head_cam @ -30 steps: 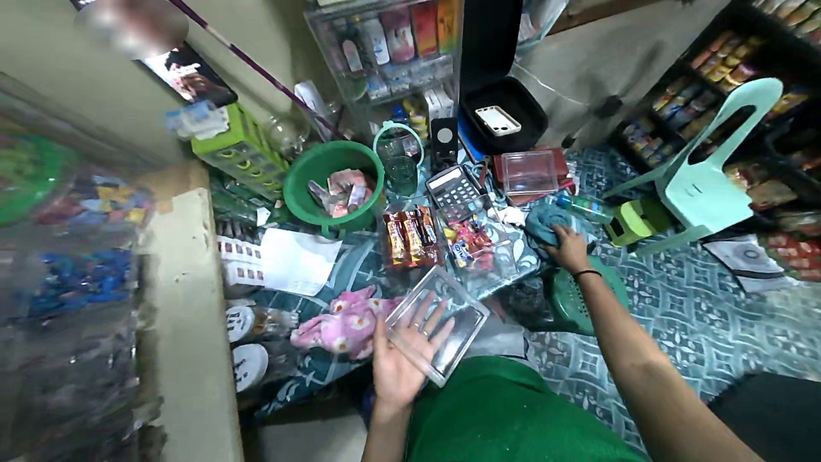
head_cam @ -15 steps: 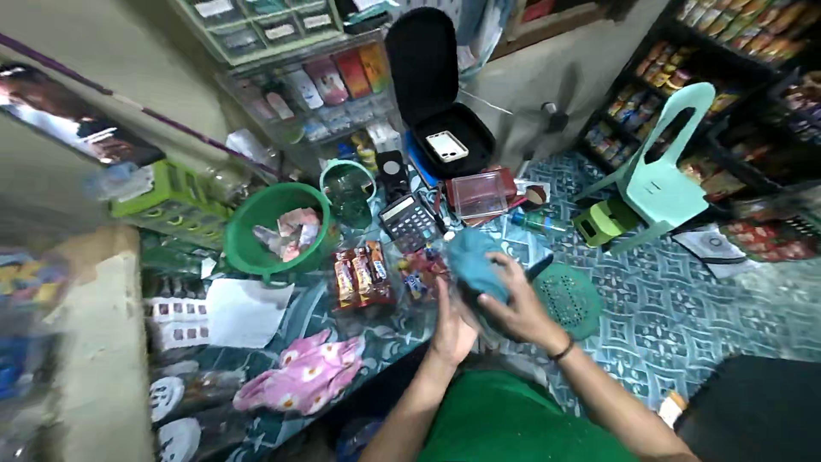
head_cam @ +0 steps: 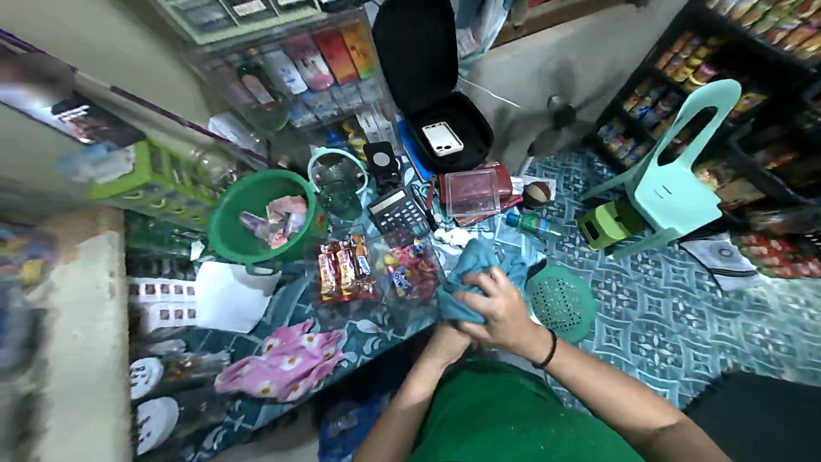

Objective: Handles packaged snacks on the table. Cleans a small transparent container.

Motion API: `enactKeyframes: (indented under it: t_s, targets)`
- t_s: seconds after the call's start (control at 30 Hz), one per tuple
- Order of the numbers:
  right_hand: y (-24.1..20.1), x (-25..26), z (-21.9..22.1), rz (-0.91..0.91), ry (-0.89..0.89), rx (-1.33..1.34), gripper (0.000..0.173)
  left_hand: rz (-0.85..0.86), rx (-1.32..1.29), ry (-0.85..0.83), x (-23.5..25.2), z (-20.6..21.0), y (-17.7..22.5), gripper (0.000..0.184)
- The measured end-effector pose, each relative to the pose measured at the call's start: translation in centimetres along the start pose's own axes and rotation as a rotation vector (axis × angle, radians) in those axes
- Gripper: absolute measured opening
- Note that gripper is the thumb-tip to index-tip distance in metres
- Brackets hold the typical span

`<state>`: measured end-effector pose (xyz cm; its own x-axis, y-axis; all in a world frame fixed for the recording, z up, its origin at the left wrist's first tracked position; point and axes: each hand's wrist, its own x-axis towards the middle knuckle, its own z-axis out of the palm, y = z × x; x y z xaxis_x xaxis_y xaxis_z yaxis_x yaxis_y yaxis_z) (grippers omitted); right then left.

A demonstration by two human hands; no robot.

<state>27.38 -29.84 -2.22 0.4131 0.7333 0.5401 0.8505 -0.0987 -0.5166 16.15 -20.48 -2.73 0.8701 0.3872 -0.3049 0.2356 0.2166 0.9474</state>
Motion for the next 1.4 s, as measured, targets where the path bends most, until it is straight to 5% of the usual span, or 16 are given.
enactKeyframes:
  t_s: [0.07,0.17,0.27,0.4,0.5,0.6,0.67,0.83,1.03,1.2,1.3,1.4]
  targets:
    - [1.0,0.2,-0.1,-0.017,0.054,-0.043,0.031,0.047,0.040,0.011,0.0,0.5,0.1,0.025]
    - [5.1,1.0,-0.6,0.136,0.137,-0.116,0.031,0.234,-0.066,-0.157,0.9,0.4,-0.8,0.059]
    - [5.9,0.9,0.0,0.234,0.169,-0.106,0.028,0.254,-0.220,-0.214,1.5,0.4,-1.8,0.065]
    - [1.3,-0.9,2.1,0.260,0.127,0.046,0.038,0.122,-0.444,-0.084,1.0,0.4,-0.5,0.091]
    - [-1.4,-2.9,3.4,0.058,0.067,0.049,0.038,0.065,-0.561,0.136,1.3,0.1,0.5,0.111]
    - [-0.3,-4.5,2.7,-0.109,0.010,-0.019,0.032,0.111,-0.591,0.194,1.4,-0.7,0.4,0.104]
    - [1.6,-5.6,1.8,-0.148,-0.029,-0.095,0.031,0.208,-0.537,0.091,2.1,-2.4,-0.1,0.099]
    - [4.2,-2.7,0.7,0.059,0.064,-0.253,0.029,0.166,-0.672,-0.026,2.1,-3.1,0.6,0.098]
    - [0.5,1.4,1.8,0.065,0.084,-0.195,0.028,0.070,-0.629,-0.004,1.0,-2.3,1.0,0.112]
    - [-2.4,-2.6,3.4,-0.187,0.016,0.011,0.028,0.154,-0.542,0.188,1.2,-2.2,2.2,0.086]
    - [-0.3,-4.6,2.5,-0.302,0.018,-0.036,0.026,0.166,-0.637,0.217,1.4,-2.9,1.5,0.074]
    - [2.8,-4.3,1.4,-0.226,0.094,-0.113,0.028,0.086,-0.750,0.210,1.1,-3.1,1.3,0.071]
